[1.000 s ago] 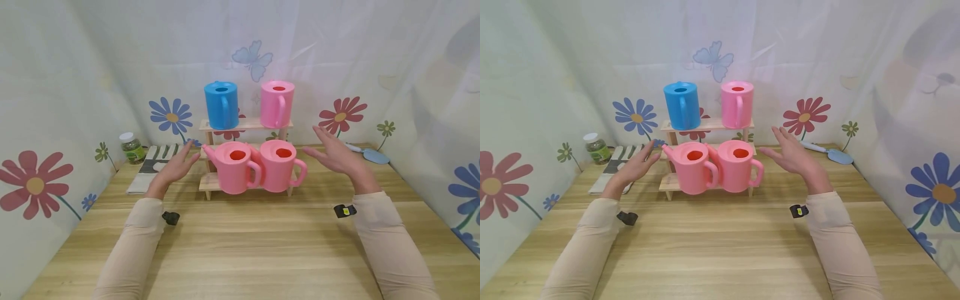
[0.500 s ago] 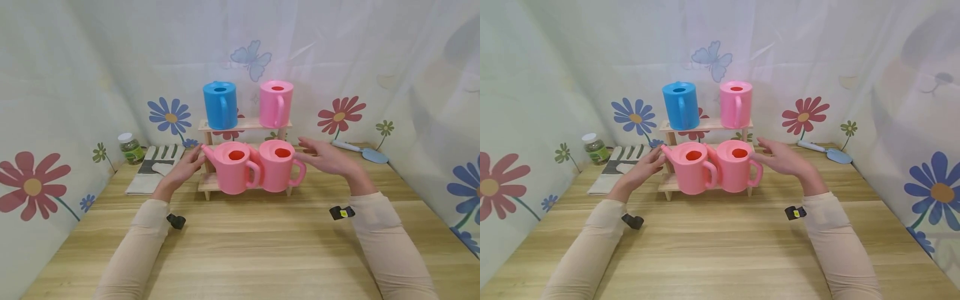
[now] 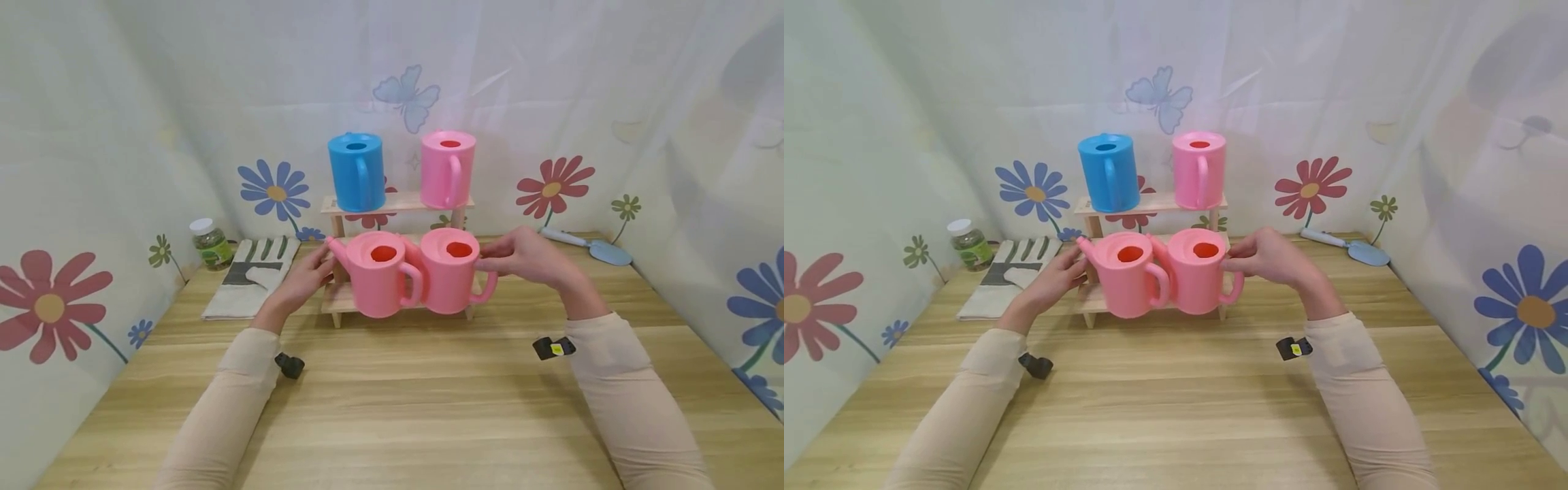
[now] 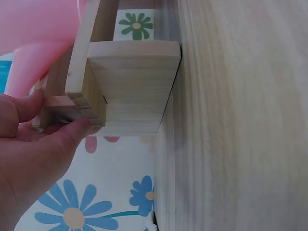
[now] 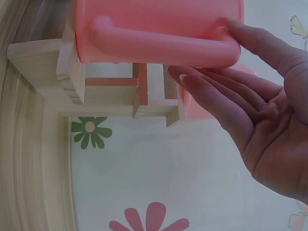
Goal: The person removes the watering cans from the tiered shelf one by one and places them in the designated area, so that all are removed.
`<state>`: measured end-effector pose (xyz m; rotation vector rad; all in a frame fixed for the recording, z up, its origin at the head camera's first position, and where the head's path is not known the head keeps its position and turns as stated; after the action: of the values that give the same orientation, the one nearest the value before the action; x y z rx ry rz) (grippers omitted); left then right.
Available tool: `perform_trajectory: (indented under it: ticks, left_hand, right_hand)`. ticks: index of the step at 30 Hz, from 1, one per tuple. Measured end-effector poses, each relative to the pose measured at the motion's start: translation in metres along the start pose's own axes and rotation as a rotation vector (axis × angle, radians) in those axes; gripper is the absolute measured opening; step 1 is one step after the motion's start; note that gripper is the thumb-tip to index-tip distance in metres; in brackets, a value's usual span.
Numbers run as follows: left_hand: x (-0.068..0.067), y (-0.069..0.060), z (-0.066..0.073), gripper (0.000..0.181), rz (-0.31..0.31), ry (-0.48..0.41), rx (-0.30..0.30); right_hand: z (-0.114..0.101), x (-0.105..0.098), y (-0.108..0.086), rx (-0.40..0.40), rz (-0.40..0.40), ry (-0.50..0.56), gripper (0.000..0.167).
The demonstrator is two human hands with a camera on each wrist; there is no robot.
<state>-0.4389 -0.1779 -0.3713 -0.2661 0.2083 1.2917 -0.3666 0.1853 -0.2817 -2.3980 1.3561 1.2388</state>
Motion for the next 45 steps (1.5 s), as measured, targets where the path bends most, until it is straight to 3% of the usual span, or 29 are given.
perform_trajectory:
  ticks: [7,16,22,33,39,45]
  left_hand:
    - [-0.002,-0.001,-0.001,0.055,0.009,-0.001,0.007]
    - [-0.001,0.000,-0.004,0.057,0.027,0.010,-0.006]
    - [-0.001,0.000,-0.005,0.056,0.026,0.007,-0.005]
    - [-0.001,-0.002,-0.003,0.056,0.033,0.011,-0.015]
    - [-0.001,-0.003,-0.003,0.056,0.027,0.012,-0.013]
    - [-0.001,-0.004,0.000,0.056,0.037,0.011,-0.017]
  right_hand:
    - [-0.004,0.003,-0.001,0.013,-0.038,-0.007,0.028]
    - [0.004,-0.008,-0.004,0.104,0.091,0.067,0.031]
    - [-0.006,-0.035,-0.021,0.130,0.176,0.017,0.036]
    - [-0.031,-0.107,-0.087,0.120,0.399,-0.041,0.030]
    - [-0.015,-0.128,-0.106,0.153,0.451,-0.040,0.028]
    - [0.027,-0.131,-0.102,0.303,0.448,-0.061,0.055]
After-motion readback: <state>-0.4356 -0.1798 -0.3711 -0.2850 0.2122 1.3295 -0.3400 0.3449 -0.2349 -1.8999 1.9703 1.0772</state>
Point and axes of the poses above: each hand's wrist, its own y-axis towards the middle knuckle, its own x-axis out of the palm, z = x × y, the point moved 8 cm from there along y, towards the middle knuckle, and after that the axes turned 14 degrees about -x, right-handed, at the moved point
